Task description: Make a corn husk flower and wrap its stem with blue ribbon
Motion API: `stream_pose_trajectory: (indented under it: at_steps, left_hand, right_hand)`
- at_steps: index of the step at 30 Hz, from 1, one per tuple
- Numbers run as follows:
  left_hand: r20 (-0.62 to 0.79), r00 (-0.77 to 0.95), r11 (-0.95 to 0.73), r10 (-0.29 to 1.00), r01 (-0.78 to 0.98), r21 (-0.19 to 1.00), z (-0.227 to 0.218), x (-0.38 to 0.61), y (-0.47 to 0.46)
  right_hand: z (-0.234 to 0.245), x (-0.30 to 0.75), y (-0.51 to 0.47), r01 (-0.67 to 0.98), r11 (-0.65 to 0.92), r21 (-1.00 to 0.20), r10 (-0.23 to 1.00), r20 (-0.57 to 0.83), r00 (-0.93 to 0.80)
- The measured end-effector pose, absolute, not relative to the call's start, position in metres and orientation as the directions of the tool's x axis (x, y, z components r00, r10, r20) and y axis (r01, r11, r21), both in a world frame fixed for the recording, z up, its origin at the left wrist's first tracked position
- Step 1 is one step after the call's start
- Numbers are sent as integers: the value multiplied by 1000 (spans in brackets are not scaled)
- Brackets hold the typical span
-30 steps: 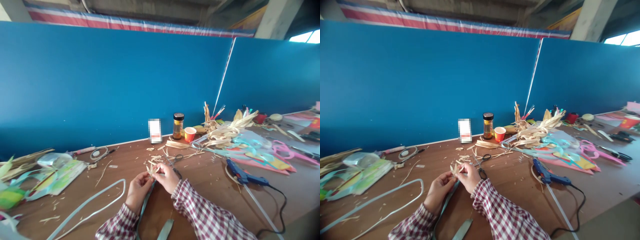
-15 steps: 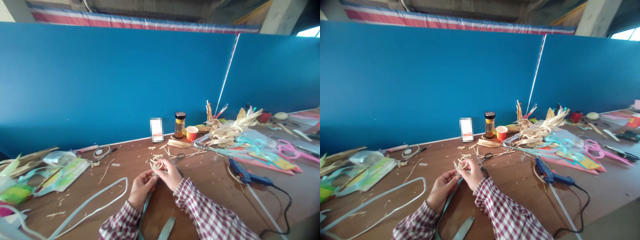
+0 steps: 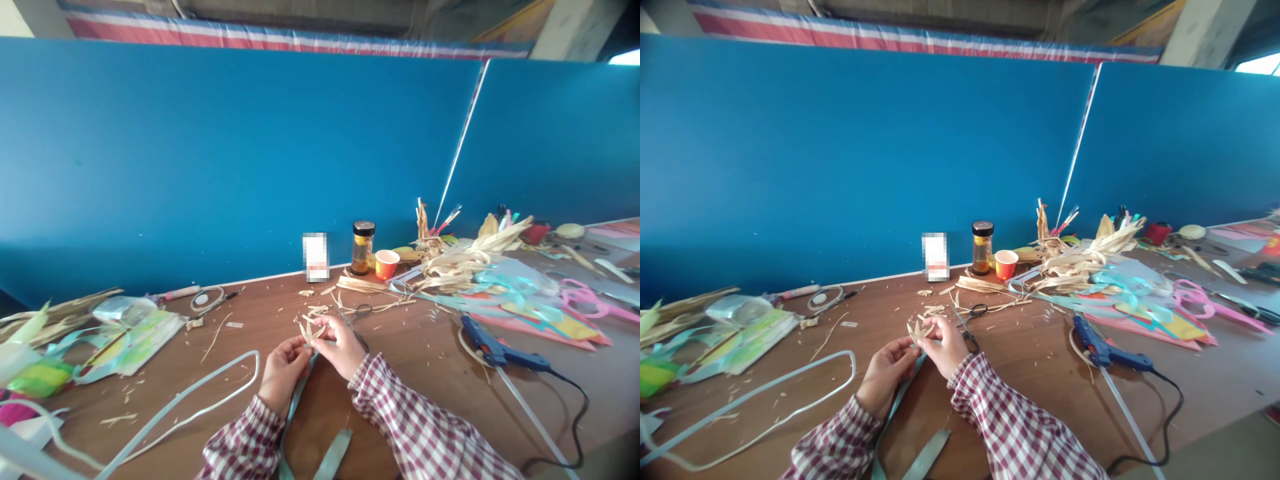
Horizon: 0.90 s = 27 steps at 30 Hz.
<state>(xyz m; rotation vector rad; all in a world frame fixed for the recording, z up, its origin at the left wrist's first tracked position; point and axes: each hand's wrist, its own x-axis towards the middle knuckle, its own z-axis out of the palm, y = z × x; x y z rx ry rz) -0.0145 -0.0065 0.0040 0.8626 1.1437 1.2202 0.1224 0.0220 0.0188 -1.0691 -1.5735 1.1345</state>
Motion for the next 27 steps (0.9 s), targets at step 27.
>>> stream_pose_trajectory:
  at_steps: [27]
  left_hand:
    - [-265,-142,224,954,-254,941,11,-11,-9]
  right_hand:
    - [23,120,18,230,312,-922,944,273,-187]
